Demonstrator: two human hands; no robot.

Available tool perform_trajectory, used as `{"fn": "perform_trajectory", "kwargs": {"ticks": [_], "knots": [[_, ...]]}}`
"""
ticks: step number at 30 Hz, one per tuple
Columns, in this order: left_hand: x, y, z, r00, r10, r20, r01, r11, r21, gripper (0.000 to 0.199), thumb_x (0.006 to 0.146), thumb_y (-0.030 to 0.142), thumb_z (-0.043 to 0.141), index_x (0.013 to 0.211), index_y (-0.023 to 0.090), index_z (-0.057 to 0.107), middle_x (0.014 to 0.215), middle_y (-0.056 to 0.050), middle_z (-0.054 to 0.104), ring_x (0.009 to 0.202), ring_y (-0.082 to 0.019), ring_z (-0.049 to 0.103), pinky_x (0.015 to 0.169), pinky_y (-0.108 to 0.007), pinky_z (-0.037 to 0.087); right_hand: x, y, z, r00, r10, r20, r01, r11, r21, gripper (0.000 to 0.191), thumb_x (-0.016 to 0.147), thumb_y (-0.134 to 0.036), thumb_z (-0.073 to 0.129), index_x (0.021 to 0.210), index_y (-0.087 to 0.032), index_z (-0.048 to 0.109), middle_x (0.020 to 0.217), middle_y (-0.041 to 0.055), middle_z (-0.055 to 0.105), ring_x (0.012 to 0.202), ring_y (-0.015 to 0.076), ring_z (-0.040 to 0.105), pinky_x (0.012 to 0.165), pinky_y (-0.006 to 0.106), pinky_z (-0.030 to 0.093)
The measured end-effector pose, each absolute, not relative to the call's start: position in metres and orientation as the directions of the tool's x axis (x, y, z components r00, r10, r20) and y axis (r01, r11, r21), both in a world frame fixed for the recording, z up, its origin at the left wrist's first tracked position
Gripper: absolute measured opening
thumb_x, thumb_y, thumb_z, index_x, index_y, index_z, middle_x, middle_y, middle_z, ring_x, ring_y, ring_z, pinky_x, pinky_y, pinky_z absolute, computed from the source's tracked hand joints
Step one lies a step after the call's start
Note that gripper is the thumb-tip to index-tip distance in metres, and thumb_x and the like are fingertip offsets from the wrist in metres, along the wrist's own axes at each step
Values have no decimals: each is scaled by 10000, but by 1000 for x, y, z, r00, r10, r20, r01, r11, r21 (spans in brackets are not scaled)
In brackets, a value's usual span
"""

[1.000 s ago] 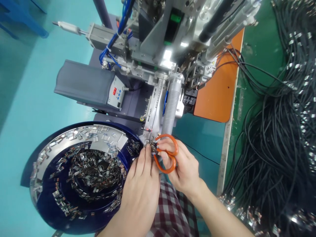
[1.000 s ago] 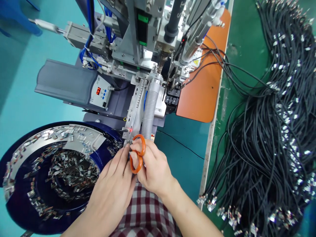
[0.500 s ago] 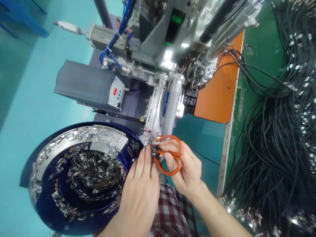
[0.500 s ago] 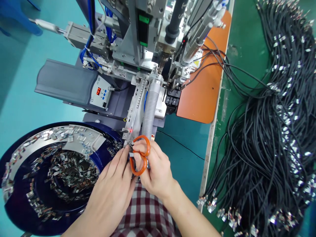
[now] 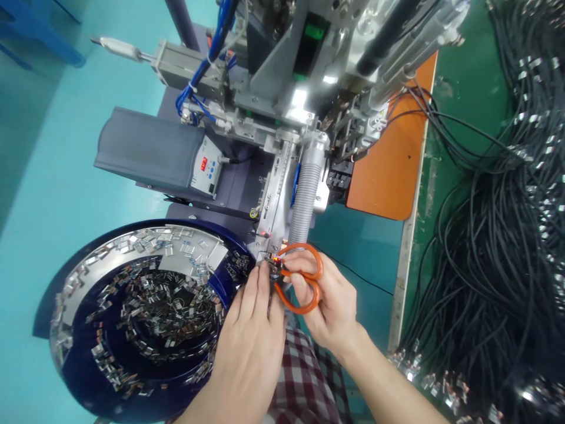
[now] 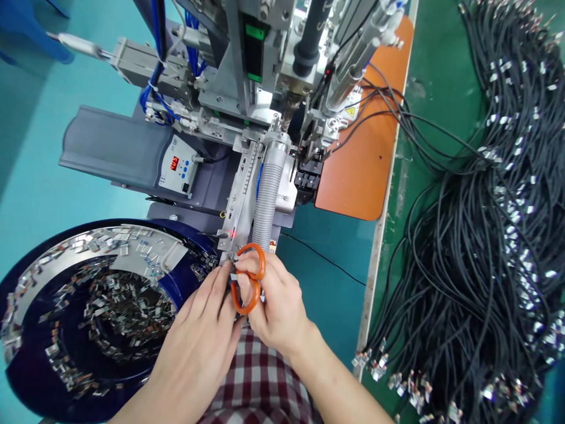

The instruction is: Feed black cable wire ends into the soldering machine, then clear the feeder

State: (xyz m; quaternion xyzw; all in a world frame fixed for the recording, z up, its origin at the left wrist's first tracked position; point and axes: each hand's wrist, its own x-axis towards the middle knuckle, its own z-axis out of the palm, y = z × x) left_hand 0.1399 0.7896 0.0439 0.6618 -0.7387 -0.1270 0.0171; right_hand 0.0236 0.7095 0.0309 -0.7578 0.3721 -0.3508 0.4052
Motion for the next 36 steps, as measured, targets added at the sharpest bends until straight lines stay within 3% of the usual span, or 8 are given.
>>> {"fn": "perform_trajectory", "kwargs": {"ticks": [24, 36], "knots": [[139, 788, 46, -122, -978, -167, -978, 89, 189, 498, 778, 108, 524, 1272, 50, 520, 1365, -234, 456, 1240, -330, 457, 982, -434, 449, 26, 704, 28, 428, -856, 289, -334, -447, -829, 293, 838, -68, 509, 1093, -204, 560, 1000, 77, 651, 972, 209, 619, 831, 370, 547], [138, 788, 45, -113, -977, -180, -979, 78, 189, 491, 800, 101, 478, 1287, 47, 504, 1378, -227, 442, 1245, -324, 452, 978, -435, 450, 25, 706, 32, 484, -833, 269, -347, -465, -815, 254, 847, -80, 500, 1072, -185, 554, 988, 96, 645, 966, 217, 622, 823, 374, 556]]}}
